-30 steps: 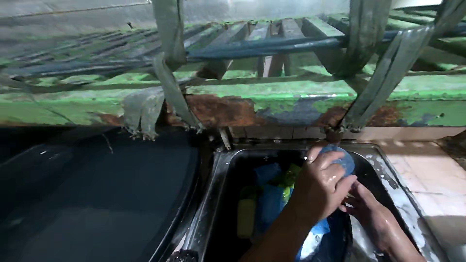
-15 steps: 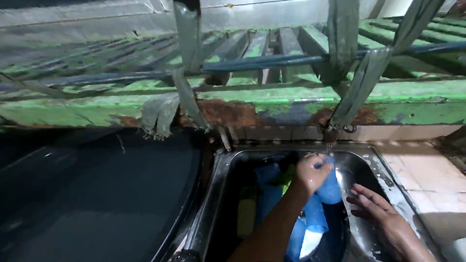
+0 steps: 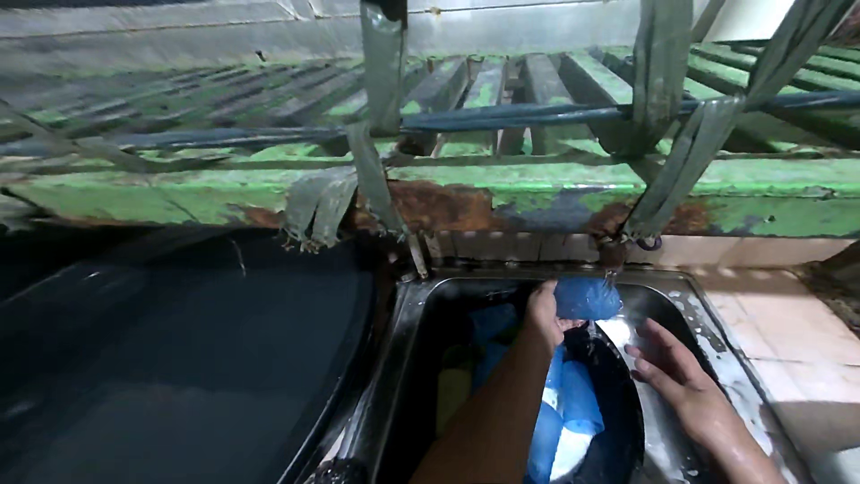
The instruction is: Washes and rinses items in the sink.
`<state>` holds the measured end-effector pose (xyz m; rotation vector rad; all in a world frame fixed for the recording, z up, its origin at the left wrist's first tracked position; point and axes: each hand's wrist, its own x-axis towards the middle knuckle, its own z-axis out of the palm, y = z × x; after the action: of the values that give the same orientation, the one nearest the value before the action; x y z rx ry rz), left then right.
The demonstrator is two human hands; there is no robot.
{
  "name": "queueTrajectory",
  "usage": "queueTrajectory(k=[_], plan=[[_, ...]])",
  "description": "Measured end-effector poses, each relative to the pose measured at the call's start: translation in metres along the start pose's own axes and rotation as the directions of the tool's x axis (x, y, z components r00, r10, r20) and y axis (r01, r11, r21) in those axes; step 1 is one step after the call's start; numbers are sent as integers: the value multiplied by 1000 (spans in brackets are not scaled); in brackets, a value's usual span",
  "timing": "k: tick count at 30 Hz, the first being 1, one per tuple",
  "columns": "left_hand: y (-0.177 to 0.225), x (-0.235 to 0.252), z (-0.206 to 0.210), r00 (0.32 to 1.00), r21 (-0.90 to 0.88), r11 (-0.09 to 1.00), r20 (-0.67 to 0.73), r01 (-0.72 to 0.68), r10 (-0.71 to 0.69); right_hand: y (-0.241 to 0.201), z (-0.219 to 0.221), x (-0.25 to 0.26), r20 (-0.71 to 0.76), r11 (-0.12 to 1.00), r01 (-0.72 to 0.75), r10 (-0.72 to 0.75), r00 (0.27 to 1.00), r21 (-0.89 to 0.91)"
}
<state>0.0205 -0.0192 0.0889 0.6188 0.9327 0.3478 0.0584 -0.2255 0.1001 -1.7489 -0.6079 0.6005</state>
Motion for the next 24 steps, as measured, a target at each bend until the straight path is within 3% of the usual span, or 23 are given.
queueTrajectory(k=[4,6,8,10,12,13,14,16,19,21,24], plan=[[-15,-31,-2,997,170,986,78,4,-17,5,14,8,2,933,288,-295,956,-216],[-17,-54,-8,985,293,956,165,8,-59,4,18,6,-54,886,364,-395,917,-286],[-6,-66,-24,972,469,881,231,-71,-44,-5,16,0,-84,881,363,-405,911,-303],[7,-61,-52,961,720,649,269,-246,66,-11,9,-9,-48,898,302,-334,941,-319],[17,-54,-82,916,912,141,359,-385,177,-8,-1,-17,23,889,263,-275,961,-375],[18,-54,-93,930,946,13,314,-323,191,-5,-6,-21,68,877,247,-241,968,-411],[14,-53,-103,943,965,-54,262,-257,203,-5,-10,-26,115,866,227,-196,974,-446],[-4,-53,-127,949,983,-51,185,-178,256,-11,-14,-40,179,834,229,-158,971,-502],[-41,-47,-156,900,965,-127,260,-230,349,-59,-25,-63,201,780,311,-239,950,-542],[-55,-38,-161,839,927,-230,368,-296,402,-109,-39,-81,172,718,455,-435,884,-527],[-49,-35,-153,820,895,-297,431,-333,378,-194,-68,-107,27,591,696,-754,656,-408]])
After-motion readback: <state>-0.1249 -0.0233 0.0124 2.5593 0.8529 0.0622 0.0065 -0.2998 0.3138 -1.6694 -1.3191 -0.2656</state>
